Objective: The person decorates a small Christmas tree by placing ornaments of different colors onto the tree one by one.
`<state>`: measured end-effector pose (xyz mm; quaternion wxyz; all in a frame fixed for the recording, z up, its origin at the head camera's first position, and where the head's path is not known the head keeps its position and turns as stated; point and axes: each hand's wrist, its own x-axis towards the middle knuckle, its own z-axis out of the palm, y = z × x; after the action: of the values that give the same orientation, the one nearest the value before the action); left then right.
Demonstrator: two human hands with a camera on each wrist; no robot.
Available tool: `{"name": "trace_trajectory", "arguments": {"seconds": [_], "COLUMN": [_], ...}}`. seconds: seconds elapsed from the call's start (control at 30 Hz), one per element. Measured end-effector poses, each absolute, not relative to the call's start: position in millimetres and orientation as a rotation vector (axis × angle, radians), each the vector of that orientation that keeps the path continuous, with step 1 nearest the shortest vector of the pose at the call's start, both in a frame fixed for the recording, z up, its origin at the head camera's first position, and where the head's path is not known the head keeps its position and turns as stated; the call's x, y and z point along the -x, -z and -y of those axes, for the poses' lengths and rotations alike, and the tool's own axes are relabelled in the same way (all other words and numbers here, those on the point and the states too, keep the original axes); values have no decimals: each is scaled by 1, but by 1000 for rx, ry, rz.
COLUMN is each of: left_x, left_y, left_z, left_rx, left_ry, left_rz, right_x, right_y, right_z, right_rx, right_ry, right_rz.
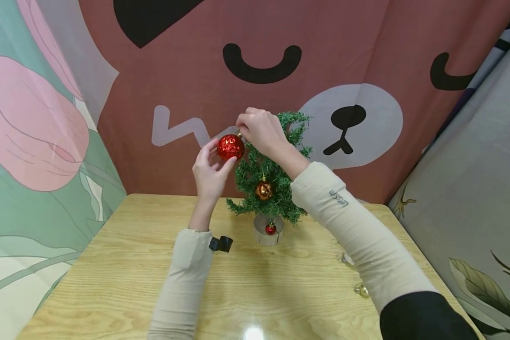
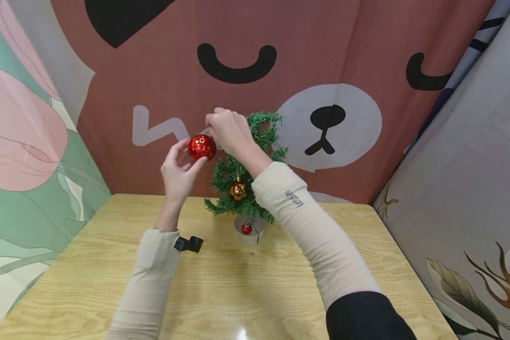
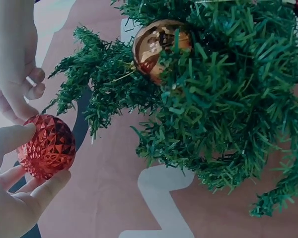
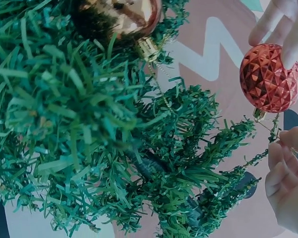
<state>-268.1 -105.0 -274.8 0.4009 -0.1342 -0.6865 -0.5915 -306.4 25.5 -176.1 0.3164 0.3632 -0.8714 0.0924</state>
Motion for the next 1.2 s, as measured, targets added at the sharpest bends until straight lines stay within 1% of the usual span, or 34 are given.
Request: {"name": "trace_trajectory", "arguments": {"seconds": [0.4, 0.73, 1.2], "left_x": [274, 274, 274], "left_y": [284, 282, 290], "left_z": [94, 90, 89], "left_rx": [328, 368, 391], "left_ry": [1389, 1383, 1388], "left_rz": [1725, 1788, 1860], "right_x": [309, 308, 315], "right_y": [178, 176, 181], "right_z": [-25, -26, -34], "right_rx": [-937, -902, -1035], "right_ry": [-59, -50, -93], "right_rz": [2227, 2226, 2157]}}
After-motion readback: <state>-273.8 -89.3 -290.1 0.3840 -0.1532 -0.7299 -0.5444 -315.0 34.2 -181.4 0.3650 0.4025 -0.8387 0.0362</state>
